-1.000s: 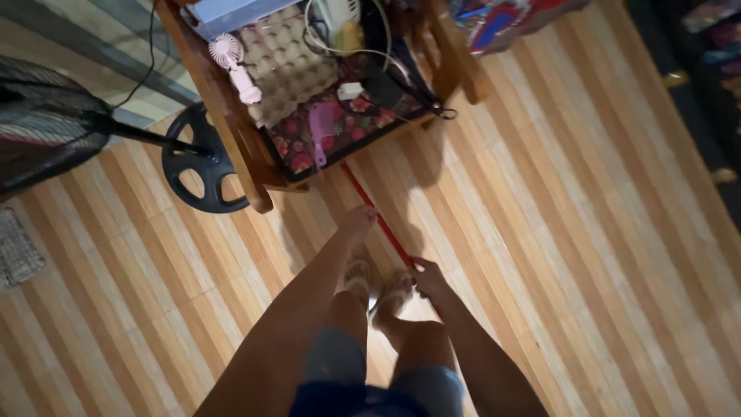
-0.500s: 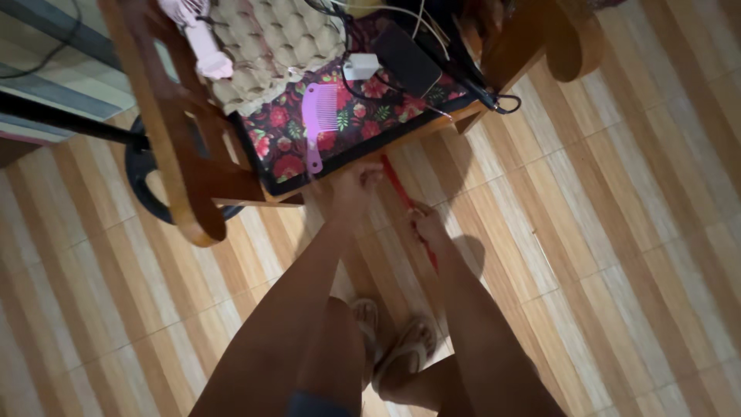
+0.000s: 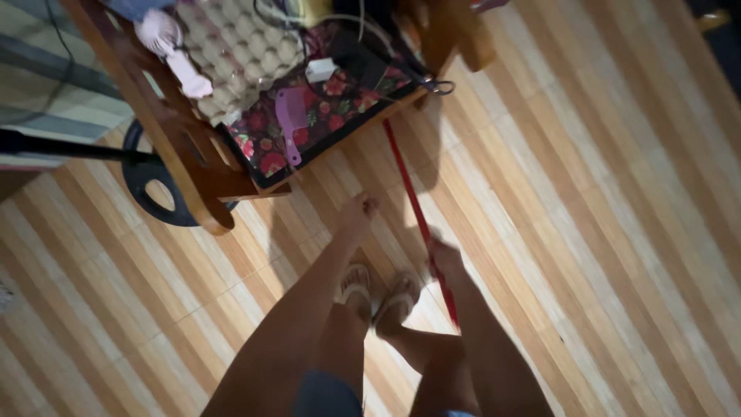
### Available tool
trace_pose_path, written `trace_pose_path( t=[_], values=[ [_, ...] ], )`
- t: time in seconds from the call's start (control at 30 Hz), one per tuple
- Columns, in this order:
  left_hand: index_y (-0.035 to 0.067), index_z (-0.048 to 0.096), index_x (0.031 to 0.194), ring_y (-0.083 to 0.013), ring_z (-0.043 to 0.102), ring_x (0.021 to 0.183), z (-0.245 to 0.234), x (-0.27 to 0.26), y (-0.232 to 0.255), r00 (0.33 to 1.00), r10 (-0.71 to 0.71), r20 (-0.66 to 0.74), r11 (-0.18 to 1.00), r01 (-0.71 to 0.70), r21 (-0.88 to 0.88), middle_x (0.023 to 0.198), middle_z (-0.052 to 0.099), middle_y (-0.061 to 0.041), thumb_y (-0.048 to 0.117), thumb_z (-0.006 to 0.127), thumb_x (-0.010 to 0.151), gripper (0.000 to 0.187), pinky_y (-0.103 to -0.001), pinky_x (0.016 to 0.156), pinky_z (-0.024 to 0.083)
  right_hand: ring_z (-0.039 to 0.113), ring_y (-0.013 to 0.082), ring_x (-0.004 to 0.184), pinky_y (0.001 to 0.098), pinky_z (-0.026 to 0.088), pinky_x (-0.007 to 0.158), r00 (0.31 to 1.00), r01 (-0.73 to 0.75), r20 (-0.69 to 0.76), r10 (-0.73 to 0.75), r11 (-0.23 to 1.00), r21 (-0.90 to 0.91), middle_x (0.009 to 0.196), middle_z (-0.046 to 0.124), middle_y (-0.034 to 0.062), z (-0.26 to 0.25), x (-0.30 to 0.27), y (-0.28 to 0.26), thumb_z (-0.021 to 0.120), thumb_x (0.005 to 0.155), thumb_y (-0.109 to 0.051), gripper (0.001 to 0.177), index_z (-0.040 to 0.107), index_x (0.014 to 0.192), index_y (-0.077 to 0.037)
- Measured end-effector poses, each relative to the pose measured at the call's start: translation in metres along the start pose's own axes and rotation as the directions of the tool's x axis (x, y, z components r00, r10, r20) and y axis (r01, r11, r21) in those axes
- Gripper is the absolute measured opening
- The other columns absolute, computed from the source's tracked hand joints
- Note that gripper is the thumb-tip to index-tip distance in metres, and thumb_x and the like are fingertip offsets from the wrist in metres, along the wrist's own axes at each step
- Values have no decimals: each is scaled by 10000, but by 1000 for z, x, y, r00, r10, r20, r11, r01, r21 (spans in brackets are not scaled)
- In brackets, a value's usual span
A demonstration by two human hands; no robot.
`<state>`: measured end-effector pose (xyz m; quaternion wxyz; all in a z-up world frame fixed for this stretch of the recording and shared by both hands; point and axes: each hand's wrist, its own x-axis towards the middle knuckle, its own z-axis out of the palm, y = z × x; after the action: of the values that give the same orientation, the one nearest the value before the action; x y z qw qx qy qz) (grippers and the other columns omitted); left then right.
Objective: The person sweeps the tiled floor with a small hand broom and a dustpan, then uses the broom and a cloth to dust and wipe the stand fan.
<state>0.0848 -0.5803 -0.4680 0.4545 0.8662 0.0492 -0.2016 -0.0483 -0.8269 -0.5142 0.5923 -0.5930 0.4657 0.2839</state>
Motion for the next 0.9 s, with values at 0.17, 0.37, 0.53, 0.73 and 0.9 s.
trace_pose_path(
  t=[0.17, 0.37, 0.53, 0.73, 0.9],
  values=[
    [97, 720, 1096, -200, 739, 798, -11, -77, 62, 992, 65, 109, 995, -57, -78, 896, 775, -71, 64, 623, 934, 191, -330, 718, 584, 547, 213, 460, 385, 450, 425, 989, -115, -127, 81, 952, -283, 660, 647, 105, -57, -178, 55, 585, 974, -295, 357, 681, 1299, -181],
    [93, 730, 1096, -242, 736, 861, -59, -164, 112, 980, 67, 186, 991, -45, -123, 952, 765, -104, 27, 657, 885, 232, -356, 757, 579, 734, 233, 796, 380, 560, 727, 937, 348, 197, -288, 808, -476, 957, 748, 124, -20, -344, 29, 723, 893, -359, 519, 619, 1343, -121],
    [94, 734, 1089, -271, 743, 917, -92, -188, 133, 990, 120, 69, 993, -119, -18, 991, 761, -111, 82, 650, 950, 163, -365, 806, 580, 701, 204, 783, 337, 547, 674, 802, 334, 478, -359, 932, 139, 923, 721, 128, 21, -289, -31, 676, 908, -240, 359, 668, 1180, -7],
    [95, 718, 1087, -279, 732, 888, -103, -195, 147, 984, 169, 63, 985, -170, 24, 994, 750, -120, 112, 735, 805, 283, -371, 775, 578, 642, 164, 727, 291, 545, 625, 896, 131, 322, -305, 875, 465, 930, 687, 95, -69, -226, -30, 642, 902, -169, 332, 667, 1189, -4],
    [106, 732, 1083, -263, 740, 866, -86, -199, 166, 975, 177, 137, 980, -188, 68, 973, 760, -112, 117, 672, 932, 163, -367, 765, 581, 582, 177, 572, 328, 488, 483, 996, 52, 49, -72, 946, 321, 772, 632, 113, -192, -245, -20, 644, 952, -181, 311, 676, 1134, 68]
  ],
)
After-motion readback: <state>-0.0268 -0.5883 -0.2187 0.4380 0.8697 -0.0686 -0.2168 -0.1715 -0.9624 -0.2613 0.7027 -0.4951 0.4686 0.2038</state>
